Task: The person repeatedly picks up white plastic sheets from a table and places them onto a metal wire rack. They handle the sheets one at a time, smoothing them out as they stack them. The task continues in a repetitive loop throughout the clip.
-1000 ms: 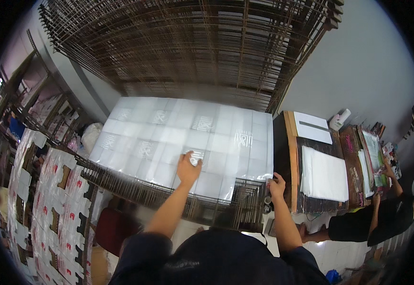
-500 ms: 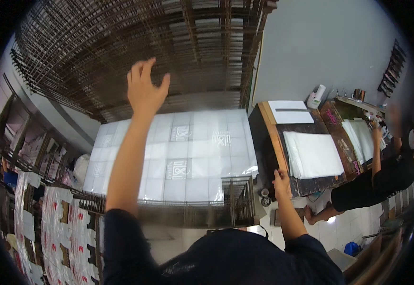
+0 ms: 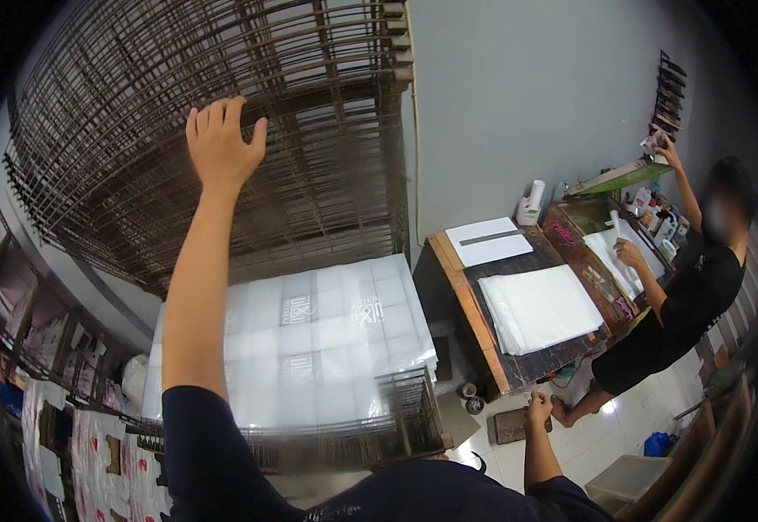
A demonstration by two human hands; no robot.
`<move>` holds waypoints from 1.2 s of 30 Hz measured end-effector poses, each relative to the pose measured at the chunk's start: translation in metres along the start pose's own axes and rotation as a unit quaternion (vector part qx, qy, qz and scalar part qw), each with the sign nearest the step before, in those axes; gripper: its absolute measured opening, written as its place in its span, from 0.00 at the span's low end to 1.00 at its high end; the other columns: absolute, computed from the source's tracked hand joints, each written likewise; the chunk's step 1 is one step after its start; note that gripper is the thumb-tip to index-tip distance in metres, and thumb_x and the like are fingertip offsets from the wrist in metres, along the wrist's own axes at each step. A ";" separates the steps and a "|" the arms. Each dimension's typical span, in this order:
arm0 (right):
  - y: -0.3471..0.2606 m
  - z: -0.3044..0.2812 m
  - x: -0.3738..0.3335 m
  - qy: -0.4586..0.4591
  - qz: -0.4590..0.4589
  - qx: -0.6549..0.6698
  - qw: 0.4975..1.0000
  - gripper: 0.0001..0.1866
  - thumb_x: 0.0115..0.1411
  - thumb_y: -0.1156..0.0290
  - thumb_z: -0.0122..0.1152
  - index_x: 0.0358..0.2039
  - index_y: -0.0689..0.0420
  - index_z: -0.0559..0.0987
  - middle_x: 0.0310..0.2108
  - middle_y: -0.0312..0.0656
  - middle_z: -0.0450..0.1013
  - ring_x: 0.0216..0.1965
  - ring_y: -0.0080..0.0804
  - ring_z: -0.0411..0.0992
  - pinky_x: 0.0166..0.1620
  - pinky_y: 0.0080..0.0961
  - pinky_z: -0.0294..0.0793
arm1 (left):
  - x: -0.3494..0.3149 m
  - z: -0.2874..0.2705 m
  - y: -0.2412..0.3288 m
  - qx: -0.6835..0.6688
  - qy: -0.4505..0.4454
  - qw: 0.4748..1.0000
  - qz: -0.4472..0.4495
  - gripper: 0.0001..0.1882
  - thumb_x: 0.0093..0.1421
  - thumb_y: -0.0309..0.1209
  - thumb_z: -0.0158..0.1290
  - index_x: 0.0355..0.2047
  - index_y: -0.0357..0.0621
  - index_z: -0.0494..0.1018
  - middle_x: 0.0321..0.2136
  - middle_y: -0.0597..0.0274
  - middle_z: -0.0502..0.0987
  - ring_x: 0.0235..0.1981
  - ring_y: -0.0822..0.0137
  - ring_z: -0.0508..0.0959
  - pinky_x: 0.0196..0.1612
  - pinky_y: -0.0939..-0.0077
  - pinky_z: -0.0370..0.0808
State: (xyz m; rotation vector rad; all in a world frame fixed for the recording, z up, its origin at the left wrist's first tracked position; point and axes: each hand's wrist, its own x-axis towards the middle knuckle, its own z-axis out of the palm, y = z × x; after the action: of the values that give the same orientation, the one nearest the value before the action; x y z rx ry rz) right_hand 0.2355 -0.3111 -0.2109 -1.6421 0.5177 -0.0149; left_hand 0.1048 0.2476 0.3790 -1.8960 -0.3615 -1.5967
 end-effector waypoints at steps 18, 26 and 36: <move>-0.079 0.070 0.125 -0.049 0.171 0.613 0.770 0.52 0.46 0.23 0.32 0.60 0.53 0.53 0.55 0.56 0.58 0.56 0.51 0.59 0.58 0.46 0.56 | -0.083 -0.133 0.033 -0.180 -0.220 0.958 -0.048 0.14 0.55 0.33 0.53 0.20 0.39 0.64 0.16 0.58 0.63 0.19 0.61 0.63 0.27 0.70 0.61; -0.089 0.108 0.127 -0.099 0.164 0.628 0.754 0.39 0.58 0.38 0.36 0.58 0.58 0.58 0.55 0.48 0.61 0.56 0.45 0.59 0.58 0.46 0.58 | -0.195 -0.260 0.072 -0.169 -0.316 0.930 -0.079 0.14 0.43 0.38 0.60 0.19 0.44 0.68 0.18 0.60 0.66 0.22 0.58 0.66 0.29 0.65 0.62; -0.133 0.107 0.173 0.104 -0.106 0.260 0.954 0.27 0.51 0.76 0.56 0.52 0.61 0.59 0.43 0.50 0.67 0.35 0.36 0.70 0.32 0.31 0.73 | -0.314 -0.324 0.147 -0.238 -0.539 0.783 -0.200 0.14 0.45 0.40 0.62 0.23 0.47 0.71 0.19 0.66 0.69 0.27 0.63 0.71 0.33 0.68 0.64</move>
State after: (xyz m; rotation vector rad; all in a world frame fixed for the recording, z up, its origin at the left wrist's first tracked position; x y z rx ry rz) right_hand 0.4663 -0.2634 -0.1510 -1.1745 0.4458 -0.4525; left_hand -0.1371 -0.0075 0.0606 -3.1912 -0.9390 -0.6212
